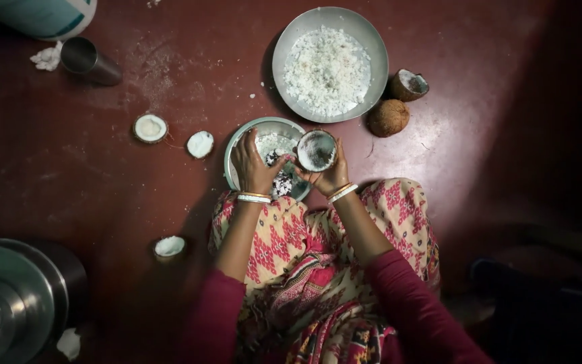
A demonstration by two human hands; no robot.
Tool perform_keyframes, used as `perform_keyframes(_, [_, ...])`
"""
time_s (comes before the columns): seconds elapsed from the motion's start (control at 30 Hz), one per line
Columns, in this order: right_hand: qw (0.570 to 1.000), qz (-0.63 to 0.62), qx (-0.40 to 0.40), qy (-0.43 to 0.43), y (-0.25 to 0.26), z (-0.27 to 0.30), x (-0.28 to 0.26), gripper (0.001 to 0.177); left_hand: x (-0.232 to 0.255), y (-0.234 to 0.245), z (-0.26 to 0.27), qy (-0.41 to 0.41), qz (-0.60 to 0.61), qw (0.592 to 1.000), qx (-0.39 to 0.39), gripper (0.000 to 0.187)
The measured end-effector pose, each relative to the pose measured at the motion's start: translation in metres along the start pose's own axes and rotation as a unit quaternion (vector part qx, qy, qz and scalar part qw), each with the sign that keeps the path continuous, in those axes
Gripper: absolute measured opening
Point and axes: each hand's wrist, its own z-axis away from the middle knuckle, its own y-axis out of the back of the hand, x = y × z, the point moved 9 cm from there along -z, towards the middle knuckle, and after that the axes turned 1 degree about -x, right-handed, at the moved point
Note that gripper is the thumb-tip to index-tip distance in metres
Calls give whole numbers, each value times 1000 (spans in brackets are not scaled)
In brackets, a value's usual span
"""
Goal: The person sits on the floor and uses a handheld grater to grate coconut meat from several coconut halves into a metal bowl. The grated coconut accumulates in the bowl while empty shells are placed on the floor.
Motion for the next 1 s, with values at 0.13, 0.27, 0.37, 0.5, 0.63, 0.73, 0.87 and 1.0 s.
perform_keyframes(0.13, [991,-61,-117,-23,-1,8,2,91,5,10,-2,-31,21,998,58,80])
perform_keyframes(0.27, [992,-65,-104,-18,3,6,2,81,-19,11,6,32,165,979,117,41])
perform_keyframes(0.37, [998,-2,-45,32,5,1,-11,60,-15,25,7,10,126,980,151,31])
perform_keyframes(0.5, [975,128,-133,127,-27,3,-32,52,28,34,3,-84,39,989,111,27])
perform_keyframes(0.63, [933,237,-202,179,-67,-2,-34,44,69,42,-12,-165,30,984,59,40])
perform_keyframes(0.73, [910,340,-167,165,-81,-7,-34,54,75,31,-26,-161,33,986,-7,35])
perform_keyframes(0.87, [900,430,-68,17,-79,0,-31,78,90,22,-36,-235,10,972,-15,39])
perform_keyframes(1.0, [890,446,-94,4,-85,2,-27,84,66,21,-47,-126,86,986,-65,46])
